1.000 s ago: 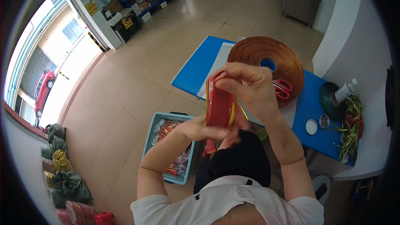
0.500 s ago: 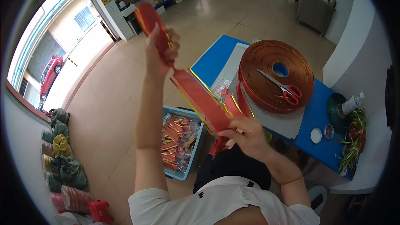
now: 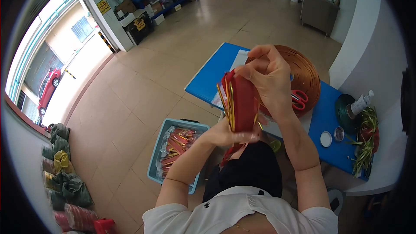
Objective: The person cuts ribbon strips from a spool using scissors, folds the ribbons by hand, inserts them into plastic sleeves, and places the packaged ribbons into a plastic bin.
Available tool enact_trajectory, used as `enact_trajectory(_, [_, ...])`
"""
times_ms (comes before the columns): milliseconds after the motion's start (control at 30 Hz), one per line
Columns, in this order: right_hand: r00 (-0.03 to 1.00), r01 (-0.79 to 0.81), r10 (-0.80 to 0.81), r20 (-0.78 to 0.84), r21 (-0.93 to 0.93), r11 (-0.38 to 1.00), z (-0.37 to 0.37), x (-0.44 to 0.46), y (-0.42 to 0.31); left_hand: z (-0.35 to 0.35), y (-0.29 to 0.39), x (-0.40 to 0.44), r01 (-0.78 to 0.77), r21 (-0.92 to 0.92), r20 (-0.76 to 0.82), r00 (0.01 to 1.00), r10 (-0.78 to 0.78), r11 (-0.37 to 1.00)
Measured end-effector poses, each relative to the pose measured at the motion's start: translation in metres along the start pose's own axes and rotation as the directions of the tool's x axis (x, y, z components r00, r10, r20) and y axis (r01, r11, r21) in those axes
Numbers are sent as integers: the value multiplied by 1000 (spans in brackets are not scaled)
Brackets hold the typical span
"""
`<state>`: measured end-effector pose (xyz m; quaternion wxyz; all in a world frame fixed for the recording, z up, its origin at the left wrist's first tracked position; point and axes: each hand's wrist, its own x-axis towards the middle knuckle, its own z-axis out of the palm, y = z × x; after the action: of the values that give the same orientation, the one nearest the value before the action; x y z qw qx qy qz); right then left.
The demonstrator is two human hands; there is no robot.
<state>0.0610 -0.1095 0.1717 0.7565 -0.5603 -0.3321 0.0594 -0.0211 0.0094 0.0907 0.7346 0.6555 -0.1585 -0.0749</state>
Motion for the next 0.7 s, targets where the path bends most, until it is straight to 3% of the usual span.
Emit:
enact_trajectory(67, [982,175,-167,-91,89,980,1,-3,24,-14,0,-3,319,-216,-149,923,-354,923])
enact_trajectory(100, [960,261,-243,-140,128,957,3,-6,42,-20,9,-2,226,-302,-233,925,-301,926])
enact_trajectory(133, [994,101,-109,-6,424,900,11,-20,63,-25,25,-1,96,-281,-368,908,-199,955])
enact_trajectory(167, [937,-181,-94,336,697,693,7,-34,102,-45,38,3,-132,-253,-265,962,63,958])
enact_trajectory(200, [910,-237,3,414,514,824,9,-56,115,-57,48,10,-342,-242,-316,913,259,908])
enact_trajectory(233, [876,-277,109,470,306,911,13,-77,122,-65,65,9,-398,-217,-418,863,283,891])
enact_trajectory(267, [869,-290,138,475,264,920,18,-94,117,-80,77,9,-478,-287,-445,834,326,830])
enact_trajectory(300, [862,-301,164,479,223,927,22,-104,113,-84,94,6,-474,-384,-478,836,268,792])
enact_trajectory(400, [697,-354,309,647,-64,933,15,-114,116,-133,109,-7,-514,-464,-366,853,373,721])
enact_trajectory(433, [674,-331,386,630,-210,920,14,-107,97,-142,111,-10,-539,-469,-386,838,386,700])
enact_trajectory(533, [725,-231,281,629,-162,959,15,-97,82,-156,113,-14,-588,-488,-427,805,411,645])
enact_trajectory(633, [852,-217,279,442,-187,958,32,-94,87,-155,115,-12,-571,-516,-393,820,417,638])
enact_trajectory(700, [961,-12,73,267,-226,974,50,-82,117,-138,124,-5,-516,-546,-305,856,418,660])
